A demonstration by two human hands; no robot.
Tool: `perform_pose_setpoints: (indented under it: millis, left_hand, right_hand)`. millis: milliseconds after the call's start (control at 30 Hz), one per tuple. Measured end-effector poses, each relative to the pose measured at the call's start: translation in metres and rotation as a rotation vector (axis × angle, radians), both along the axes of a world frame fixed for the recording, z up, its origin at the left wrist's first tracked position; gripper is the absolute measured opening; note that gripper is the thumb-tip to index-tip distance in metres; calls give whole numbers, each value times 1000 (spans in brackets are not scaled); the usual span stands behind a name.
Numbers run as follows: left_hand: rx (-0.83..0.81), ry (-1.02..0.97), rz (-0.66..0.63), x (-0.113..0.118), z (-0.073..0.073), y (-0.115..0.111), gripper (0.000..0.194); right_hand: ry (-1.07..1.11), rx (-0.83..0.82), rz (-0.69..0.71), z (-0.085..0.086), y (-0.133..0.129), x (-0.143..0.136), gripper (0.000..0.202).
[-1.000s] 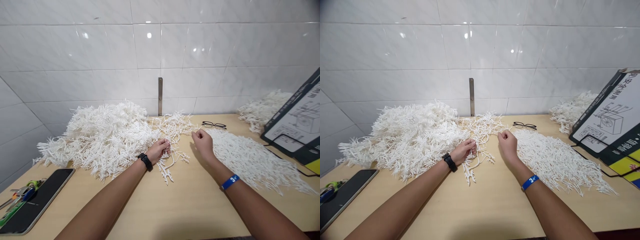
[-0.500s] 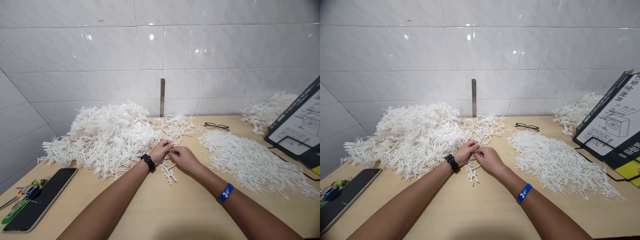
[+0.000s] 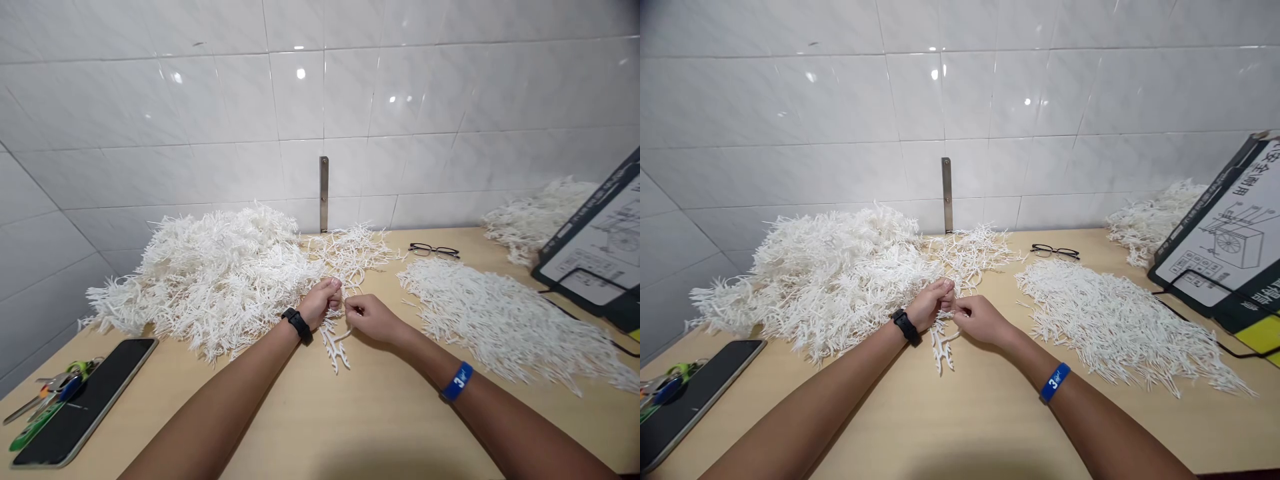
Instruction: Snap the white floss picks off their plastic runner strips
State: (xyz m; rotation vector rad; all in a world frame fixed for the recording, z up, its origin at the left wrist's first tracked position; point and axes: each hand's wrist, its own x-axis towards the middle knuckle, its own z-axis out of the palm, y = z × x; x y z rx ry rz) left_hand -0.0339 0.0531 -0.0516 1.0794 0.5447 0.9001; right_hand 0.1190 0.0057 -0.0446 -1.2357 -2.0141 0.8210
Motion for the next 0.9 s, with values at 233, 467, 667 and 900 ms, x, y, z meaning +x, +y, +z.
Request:
perform_pose_setpoints:
  millis: [233,467,667,900]
  left_hand:
    - [-67,-19,7,-1,1,0,40]
    - [-45,-23,38,-1,2,-1,40]
    - [-8,-21,57,-1,3,-4,38]
    - [-21,28,60,0,-1,-2,40]
  right_hand:
    - [-450,270,-718,26,11,47,32]
    - [-313,258,-615,28,9,50,43]
    - [-298,298,-93,9,-6,-2,18]
    - [-330,286,-37,-6,1,-9,19]
